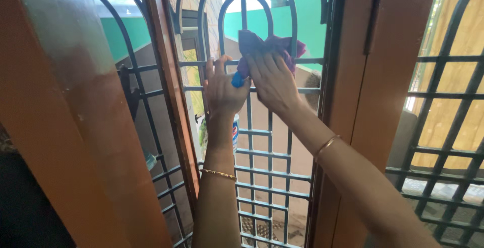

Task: The person wipes the wooden frames and glass panes of a set of doors using a cloth and a spray bottle.

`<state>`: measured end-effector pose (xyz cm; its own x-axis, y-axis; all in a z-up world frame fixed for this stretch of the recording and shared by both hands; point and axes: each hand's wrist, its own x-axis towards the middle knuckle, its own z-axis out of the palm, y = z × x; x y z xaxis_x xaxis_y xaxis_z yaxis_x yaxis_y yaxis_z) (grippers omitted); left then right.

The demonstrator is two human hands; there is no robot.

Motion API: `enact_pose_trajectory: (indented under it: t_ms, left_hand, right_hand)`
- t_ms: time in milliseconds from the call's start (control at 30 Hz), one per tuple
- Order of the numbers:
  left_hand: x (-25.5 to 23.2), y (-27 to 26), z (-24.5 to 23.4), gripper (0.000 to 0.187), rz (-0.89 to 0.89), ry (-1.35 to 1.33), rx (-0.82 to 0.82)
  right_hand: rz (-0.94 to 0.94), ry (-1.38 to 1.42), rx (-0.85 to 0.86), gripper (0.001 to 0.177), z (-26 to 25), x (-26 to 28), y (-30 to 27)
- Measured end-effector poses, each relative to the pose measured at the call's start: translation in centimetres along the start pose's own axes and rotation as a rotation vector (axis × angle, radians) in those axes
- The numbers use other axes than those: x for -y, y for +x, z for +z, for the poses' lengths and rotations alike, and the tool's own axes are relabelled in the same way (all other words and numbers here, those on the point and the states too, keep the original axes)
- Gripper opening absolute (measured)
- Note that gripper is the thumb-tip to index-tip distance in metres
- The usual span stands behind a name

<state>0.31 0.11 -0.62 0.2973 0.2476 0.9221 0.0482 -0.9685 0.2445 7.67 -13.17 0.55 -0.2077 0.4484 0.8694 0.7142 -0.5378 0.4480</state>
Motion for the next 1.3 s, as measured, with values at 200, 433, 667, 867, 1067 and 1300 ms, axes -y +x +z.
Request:
enact_pose_trajectory:
  t_ms: [200, 433, 667, 867, 1067, 1300]
  left_hand:
    - [0.4, 0.4, 0.4, 0.019, 0.003, 0.042, 0.032]
    - [0.7, 0.2, 0.4, 0.020, 0.053, 0.042, -0.070]
    - [1.0, 0.6, 0.7, 0.021, 0.061, 0.041, -0.071]
    - [0.9, 0.6, 0.7, 0.022, 0.041, 0.044, -0.033]
    - [0.8, 0.4, 0.3, 0.023, 0.014, 0.047, 0.029]
    - [1.6, 0.5, 0.9, 0.019, 0.078, 0.016, -0.057]
  right_hand:
    - [-0.003, -0.372, 0.301, 0.044, 1.7, -0.3, 5.1]
    - [0.099, -0.255, 0.403, 0.014, 3.4, -1.3, 6.1]
    - [0.167, -0.301, -0.179, 0.023, 3.7, 1.3, 1.7]
    - [0.281, -0.028, 0.526, 0.017, 1.0, -1.2, 7.0]
    - [0.338, -0.029, 0.701, 0.022, 1.0, -1.1, 8.3]
    - [0.142, -0.328, -0.182, 0.040, 2.0, 2.6, -1.0]
